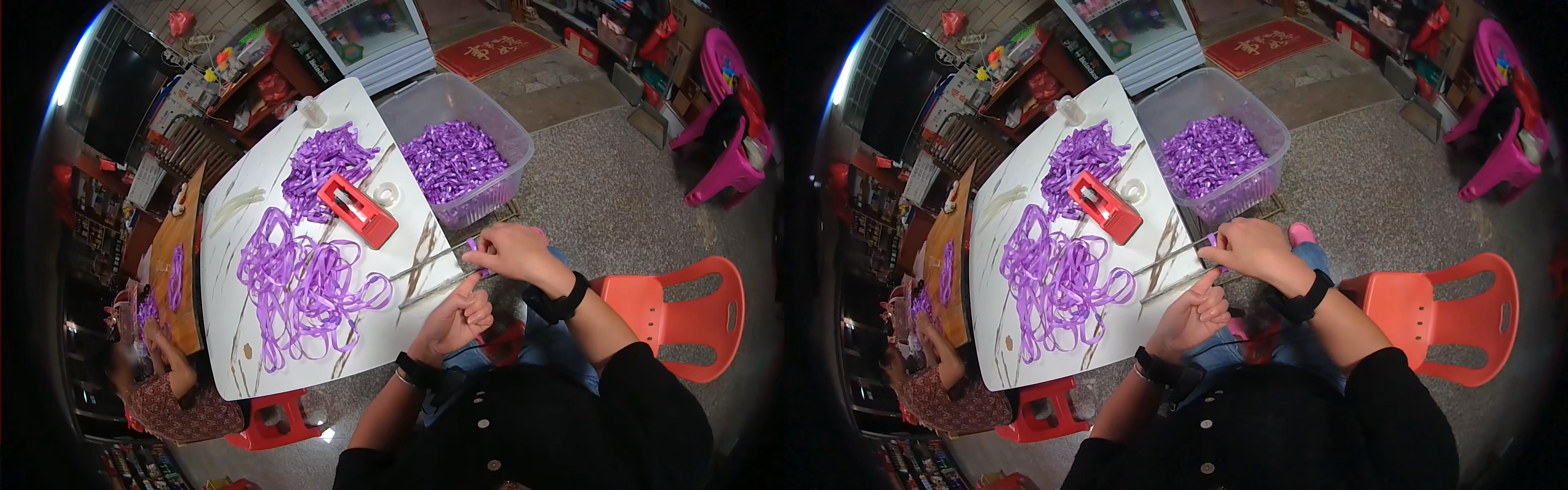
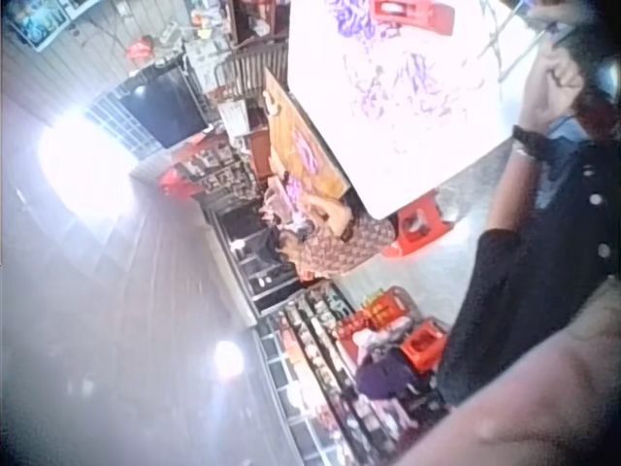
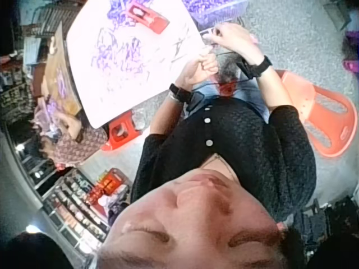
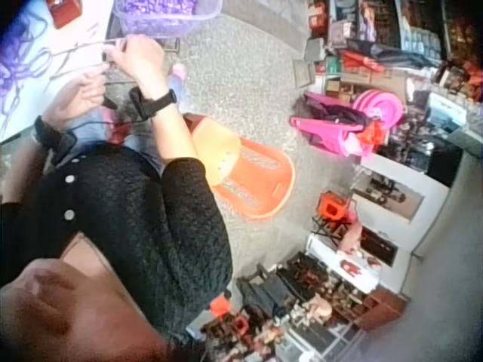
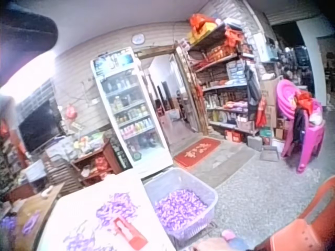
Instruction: Assembling purple plastic ribbons onto small metal frames or clips.
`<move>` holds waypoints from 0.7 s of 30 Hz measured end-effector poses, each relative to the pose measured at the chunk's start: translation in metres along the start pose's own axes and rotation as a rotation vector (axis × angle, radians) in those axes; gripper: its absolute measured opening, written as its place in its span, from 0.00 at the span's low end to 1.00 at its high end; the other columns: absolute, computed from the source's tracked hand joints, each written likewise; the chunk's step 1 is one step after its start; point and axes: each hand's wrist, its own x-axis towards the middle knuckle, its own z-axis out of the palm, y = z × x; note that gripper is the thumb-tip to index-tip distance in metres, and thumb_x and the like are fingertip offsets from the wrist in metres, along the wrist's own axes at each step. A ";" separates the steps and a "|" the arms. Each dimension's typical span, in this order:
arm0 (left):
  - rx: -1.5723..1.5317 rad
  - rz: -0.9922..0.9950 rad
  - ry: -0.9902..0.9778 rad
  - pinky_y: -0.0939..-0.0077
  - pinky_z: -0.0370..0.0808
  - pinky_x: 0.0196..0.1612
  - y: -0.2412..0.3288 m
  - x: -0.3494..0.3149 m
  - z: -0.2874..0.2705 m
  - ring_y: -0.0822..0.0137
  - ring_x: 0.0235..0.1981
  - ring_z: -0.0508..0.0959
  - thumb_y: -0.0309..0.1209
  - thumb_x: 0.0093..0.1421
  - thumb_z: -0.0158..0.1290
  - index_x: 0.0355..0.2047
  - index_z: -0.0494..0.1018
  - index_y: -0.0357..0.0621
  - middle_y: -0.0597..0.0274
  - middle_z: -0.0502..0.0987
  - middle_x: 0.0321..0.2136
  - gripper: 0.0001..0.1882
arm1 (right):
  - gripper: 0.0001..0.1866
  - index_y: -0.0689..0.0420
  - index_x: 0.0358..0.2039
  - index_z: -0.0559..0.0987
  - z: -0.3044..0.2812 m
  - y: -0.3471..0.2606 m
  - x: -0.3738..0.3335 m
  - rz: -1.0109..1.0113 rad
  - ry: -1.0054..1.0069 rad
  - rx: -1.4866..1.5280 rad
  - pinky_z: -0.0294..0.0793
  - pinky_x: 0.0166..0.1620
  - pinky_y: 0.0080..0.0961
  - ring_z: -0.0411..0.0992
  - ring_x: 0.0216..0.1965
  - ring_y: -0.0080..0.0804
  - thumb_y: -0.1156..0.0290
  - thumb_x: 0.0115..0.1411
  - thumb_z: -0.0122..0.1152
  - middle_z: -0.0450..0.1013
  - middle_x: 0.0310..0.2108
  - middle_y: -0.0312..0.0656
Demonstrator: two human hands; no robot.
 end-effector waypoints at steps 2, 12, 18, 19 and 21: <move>-0.002 -0.001 -0.004 0.82 0.56 0.29 -0.001 0.000 0.000 0.76 0.19 0.57 0.23 0.53 0.39 0.54 0.49 0.50 0.69 0.54 0.15 0.27 | 0.16 0.57 0.21 0.75 0.004 0.008 0.002 -0.007 0.010 0.014 0.67 0.28 0.32 0.70 0.24 0.40 0.55 0.48 0.54 0.71 0.20 0.43; -0.008 -0.002 0.008 0.83 0.56 0.29 0.000 0.000 0.000 0.76 0.19 0.57 0.22 0.52 0.39 0.56 0.48 0.50 0.69 0.54 0.16 0.29 | 0.11 0.57 0.20 0.75 0.000 0.019 0.008 0.063 -0.086 0.240 0.67 0.28 0.33 0.70 0.24 0.40 0.62 0.47 0.53 0.71 0.19 0.43; -0.004 0.004 0.017 0.83 0.56 0.29 0.000 0.000 0.000 0.76 0.19 0.57 0.23 0.52 0.40 0.56 0.46 0.49 0.70 0.54 0.16 0.31 | 0.10 0.60 0.22 0.74 0.005 0.030 0.009 0.112 -0.177 0.405 0.63 0.24 0.20 0.65 0.19 0.20 0.65 0.49 0.56 0.69 0.16 0.35; -0.001 0.008 0.014 0.83 0.56 0.29 0.000 0.000 0.000 0.76 0.19 0.57 0.23 0.52 0.40 0.57 0.46 0.50 0.70 0.54 0.15 0.31 | 0.10 0.60 0.22 0.74 0.008 0.033 0.009 0.113 -0.176 0.406 0.63 0.24 0.20 0.65 0.19 0.20 0.65 0.49 0.56 0.69 0.16 0.35; 0.009 0.007 0.021 0.83 0.56 0.29 0.000 0.000 0.001 0.76 0.19 0.57 0.23 0.52 0.40 0.57 0.46 0.50 0.70 0.54 0.15 0.31 | 0.10 0.60 0.23 0.74 0.020 0.045 0.011 0.104 -0.222 0.581 0.61 0.24 0.16 0.62 0.20 0.15 0.66 0.52 0.56 0.67 0.17 0.30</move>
